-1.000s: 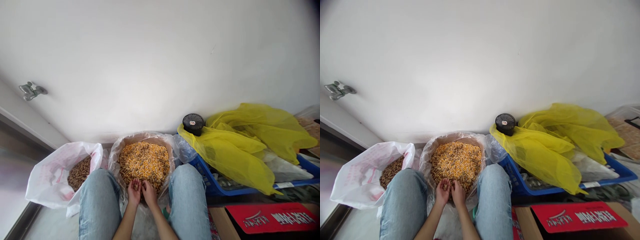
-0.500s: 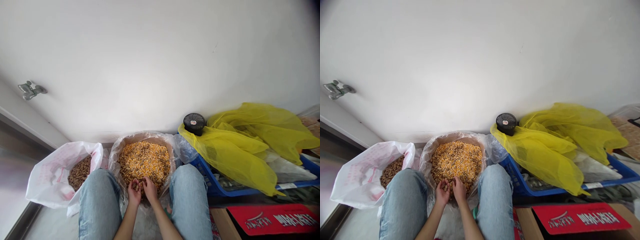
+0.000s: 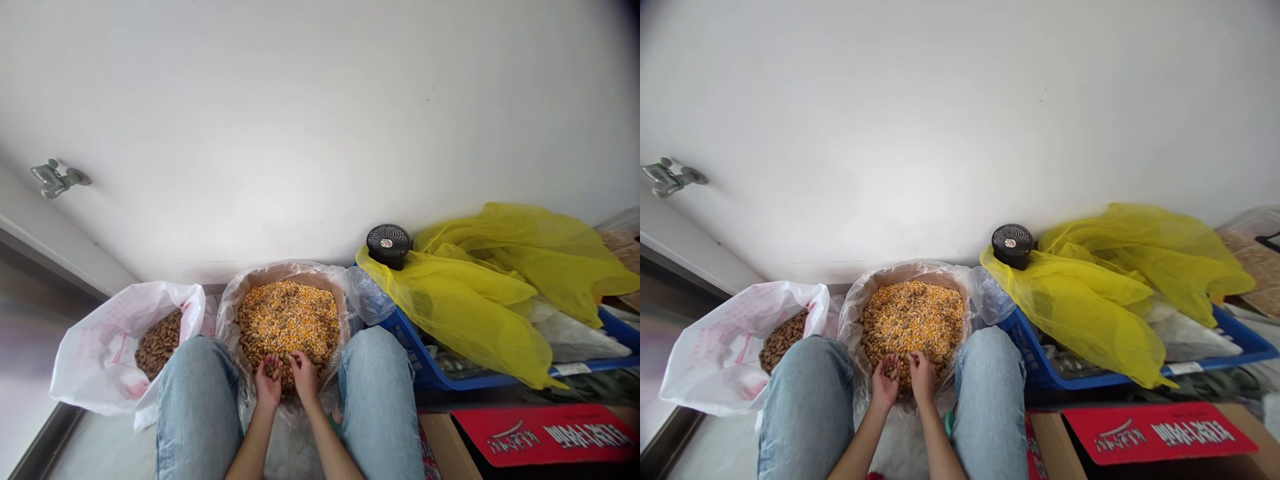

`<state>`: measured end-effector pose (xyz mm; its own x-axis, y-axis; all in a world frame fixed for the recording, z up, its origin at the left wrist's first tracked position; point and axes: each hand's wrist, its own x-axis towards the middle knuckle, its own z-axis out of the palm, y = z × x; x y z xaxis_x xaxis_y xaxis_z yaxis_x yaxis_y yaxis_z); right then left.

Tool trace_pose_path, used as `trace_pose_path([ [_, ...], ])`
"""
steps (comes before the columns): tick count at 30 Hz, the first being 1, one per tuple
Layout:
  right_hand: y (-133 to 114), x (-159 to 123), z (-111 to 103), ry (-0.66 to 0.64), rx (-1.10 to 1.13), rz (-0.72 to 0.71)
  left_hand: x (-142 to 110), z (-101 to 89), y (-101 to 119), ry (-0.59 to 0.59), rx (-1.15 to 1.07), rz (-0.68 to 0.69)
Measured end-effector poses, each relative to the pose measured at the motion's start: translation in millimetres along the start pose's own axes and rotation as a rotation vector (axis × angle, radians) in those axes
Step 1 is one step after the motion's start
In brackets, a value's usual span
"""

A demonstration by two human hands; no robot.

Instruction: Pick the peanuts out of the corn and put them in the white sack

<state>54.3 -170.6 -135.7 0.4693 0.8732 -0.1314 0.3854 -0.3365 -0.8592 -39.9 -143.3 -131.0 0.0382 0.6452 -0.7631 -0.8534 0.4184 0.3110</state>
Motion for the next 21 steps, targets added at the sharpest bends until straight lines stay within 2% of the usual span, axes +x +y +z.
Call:
trace_pose_path([
  [3, -7.3, -3.3, -1.9, -0.087, 0.208, -0.047, 0.0, 1.7, -0.4, 0.03, 0.028, 0.018],
  [5, -8.9, -4.6, -2.7, -0.149, 0.239, -0.088, 0.0, 2.2, -0.4, 0.04, 0.053, 0.021],
  [7, -5.9, -4.3, -3.3, -0.097, 0.164, -0.061, 0.0, 1.8, -0.3, 0.028, 0.075, 0.015],
  [10, 4.5, -2.1, -2.5, 0.004, -0.06, 0.036, -0.6, 0.8, 0.1, 0.012, 0.076, 0.006],
  [12, 10.5, -0.7, -0.6, -0.016, -0.188, 0.037, -1.4, 0.3, 0.3, 0.007, 0.051, 0.0],
  [15, 13.1, 0.2, 1.5, -0.059, -0.262, -0.004, -2.7, 0.3, 0.8, -0.002, 0.024, -0.012],
  [18, 8.9, -0.6, 0.5, -0.037, -0.205, 0.03, -3.0, 0.5, 0.8, -0.004, 0.028, -0.015],
  [21, 0.1, -3.9, -2.6, -0.019, -0.016, 0.011, -1.8, 1.3, -0.3, 0.011, 0.041, 0.002],
])
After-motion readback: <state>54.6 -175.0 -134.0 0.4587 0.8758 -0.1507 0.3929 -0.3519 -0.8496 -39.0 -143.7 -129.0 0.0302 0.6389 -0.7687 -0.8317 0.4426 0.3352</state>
